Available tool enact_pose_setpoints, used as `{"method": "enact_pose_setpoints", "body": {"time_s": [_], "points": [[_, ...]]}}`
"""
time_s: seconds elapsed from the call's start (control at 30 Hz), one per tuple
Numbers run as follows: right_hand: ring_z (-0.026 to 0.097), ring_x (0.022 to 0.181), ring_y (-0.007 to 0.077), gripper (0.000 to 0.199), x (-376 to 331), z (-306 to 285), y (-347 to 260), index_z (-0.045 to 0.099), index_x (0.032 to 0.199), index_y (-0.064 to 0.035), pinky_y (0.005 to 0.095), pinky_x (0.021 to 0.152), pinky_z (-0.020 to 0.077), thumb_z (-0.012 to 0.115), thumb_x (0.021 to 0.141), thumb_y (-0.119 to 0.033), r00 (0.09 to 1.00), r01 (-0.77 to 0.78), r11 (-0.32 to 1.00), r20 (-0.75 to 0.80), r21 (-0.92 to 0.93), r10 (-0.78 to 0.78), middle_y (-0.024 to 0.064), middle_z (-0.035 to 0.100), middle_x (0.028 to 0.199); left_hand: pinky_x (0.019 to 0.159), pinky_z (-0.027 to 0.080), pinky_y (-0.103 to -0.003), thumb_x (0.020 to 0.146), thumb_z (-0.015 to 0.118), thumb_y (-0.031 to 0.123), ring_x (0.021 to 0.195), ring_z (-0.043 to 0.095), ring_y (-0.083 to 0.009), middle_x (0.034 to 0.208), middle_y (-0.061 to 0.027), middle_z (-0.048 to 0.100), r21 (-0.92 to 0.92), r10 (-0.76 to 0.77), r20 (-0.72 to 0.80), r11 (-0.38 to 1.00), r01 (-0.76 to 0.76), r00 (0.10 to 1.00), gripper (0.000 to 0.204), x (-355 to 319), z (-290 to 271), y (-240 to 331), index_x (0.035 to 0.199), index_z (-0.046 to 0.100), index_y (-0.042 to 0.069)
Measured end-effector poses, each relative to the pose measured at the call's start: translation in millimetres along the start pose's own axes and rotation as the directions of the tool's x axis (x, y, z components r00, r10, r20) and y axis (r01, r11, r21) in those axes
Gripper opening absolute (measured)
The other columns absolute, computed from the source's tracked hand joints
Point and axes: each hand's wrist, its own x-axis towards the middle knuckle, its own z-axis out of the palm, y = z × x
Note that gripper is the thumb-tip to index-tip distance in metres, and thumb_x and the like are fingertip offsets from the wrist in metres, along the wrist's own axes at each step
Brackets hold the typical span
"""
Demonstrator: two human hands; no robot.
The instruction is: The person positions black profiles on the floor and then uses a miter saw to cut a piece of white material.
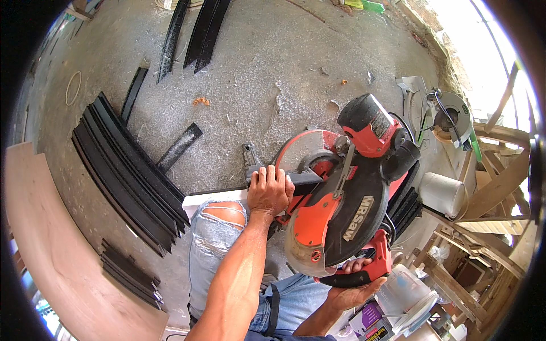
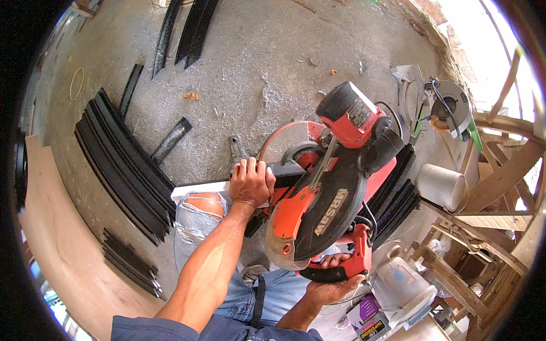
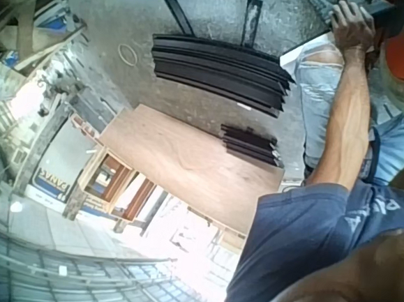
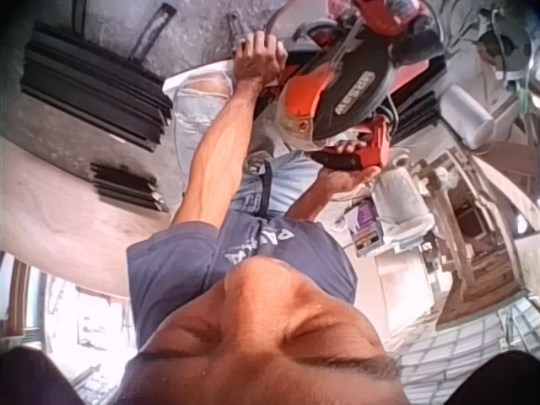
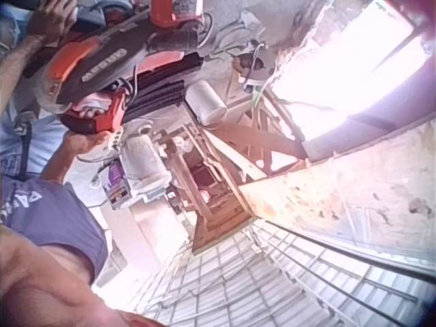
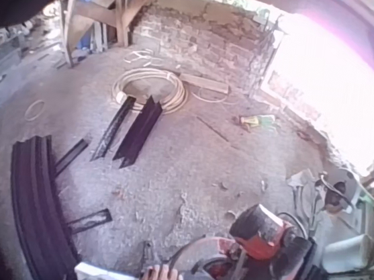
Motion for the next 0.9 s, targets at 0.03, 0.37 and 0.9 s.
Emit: {"method": "enact_pose_setpoints", "body": {"time_s": [0.03, 0.37, 0.9], "points": [[0.055, 0.072, 0.0165, 0.065, 0, -1, 0, 0.055, 0.114, -0.0001, 0.0294, 0.067, 0.0489, 0.047, 0.101, -0.063, 1.0, 0.001, 1.0, -0.001, 0.001, -0.001, 0.0076, 0.055, 0.088, 0.08, 0.045, -0.044, 0.086, 0.056, 0.026, 0.086, 0.055, -0.0311, 0.088, -0.0133, 0.055, 0.004, -0.002, -0.008, 1.0, 0.002, 1.0, 0.021, 0, 0, 1, 0.082, 0.058, 0.006], [0.056, 0.071, 0.0164, 0.065, 1, -3, 2, 0.055, 0.113, -0.0002, 0.0289, 0.066, 0.0494, 0.047, 0.1, -0.063, 1.0, 0.002, 1.0, -0.025, 0.019, -0.001, 0.0074, 0.055, 0.087, 0.08, 0.045, -0.044, 0.087, 0.056, 0.026, 0.086, 0.055, -0.0314, 0.088, -0.0133, 0.055, 0.003, 0.005, -0.011, 1.0, -0.005, 1.0, 0.021, 1, -1, 1, 0.082, 0.058, 0.006], [0.055, 0.073, 0.0159, 0.067, 0, -13, 8, 0.054, 0.116, -0.0007, 0.0297, 0.067, 0.0477, 0.049, 0.099, -0.065, 1.0, -0.004, 0.999, 0.007, 0.04, 0.004, 0.0068, 0.056, 0.089, 0.077, 0.045, -0.042, 0.088, 0.054, 0.028, 0.083, 0.054, -0.0286, 0.086, -0.0113, 0.054, 0.044, 0.017, -0.025, 0.999, -0.016, 1.0, 0.023, 0, -1, 1, 0.08, 0.057, 0.007]]}}
